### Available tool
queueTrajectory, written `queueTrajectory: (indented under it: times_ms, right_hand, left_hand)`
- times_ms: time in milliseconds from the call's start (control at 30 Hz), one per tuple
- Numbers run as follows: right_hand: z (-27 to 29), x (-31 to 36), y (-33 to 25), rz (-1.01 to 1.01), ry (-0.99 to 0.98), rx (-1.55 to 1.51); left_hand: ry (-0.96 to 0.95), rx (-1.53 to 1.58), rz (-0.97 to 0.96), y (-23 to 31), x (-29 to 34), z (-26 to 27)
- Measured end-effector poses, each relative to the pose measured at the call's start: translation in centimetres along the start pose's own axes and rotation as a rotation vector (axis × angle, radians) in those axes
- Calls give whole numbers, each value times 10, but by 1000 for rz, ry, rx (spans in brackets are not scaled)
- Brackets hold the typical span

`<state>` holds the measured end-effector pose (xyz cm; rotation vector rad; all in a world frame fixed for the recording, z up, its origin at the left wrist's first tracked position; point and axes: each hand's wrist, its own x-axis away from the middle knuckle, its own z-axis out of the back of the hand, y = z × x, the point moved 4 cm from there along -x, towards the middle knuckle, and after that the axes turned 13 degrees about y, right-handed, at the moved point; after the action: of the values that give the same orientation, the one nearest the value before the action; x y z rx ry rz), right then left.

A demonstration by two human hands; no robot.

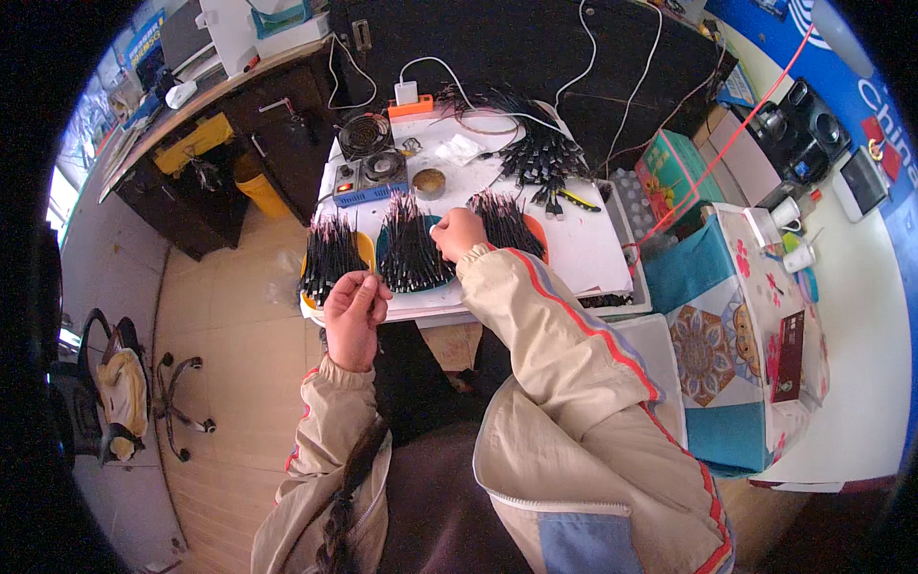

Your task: The person repeatedly picks up black cables and white connectors from trays on a table, inserts the connector into the cable end, and places the assembled unit into a nearby bin. The process is repeated continuously throughout the clip.

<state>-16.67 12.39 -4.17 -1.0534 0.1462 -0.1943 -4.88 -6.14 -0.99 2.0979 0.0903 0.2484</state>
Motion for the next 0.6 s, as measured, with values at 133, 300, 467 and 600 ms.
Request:
queueTrajectory:
  times_ms: [133, 300, 467, 600]
  right_hand:
    - [31, 32, -30, 145, 116, -256]
    - [59, 119, -64, 180, -251, -502]
    - [68, 150, -71, 104, -280, -476]
    - [70, 153, -71, 158, -261, -458]
  left_hand:
    - [62, 126, 33, 1, 7, -7]
    - [-42, 290, 87, 4, 23, -30]
    - [-113, 340, 128, 5, 39, -46]
    - [-149, 335, 137, 7, 45, -49]
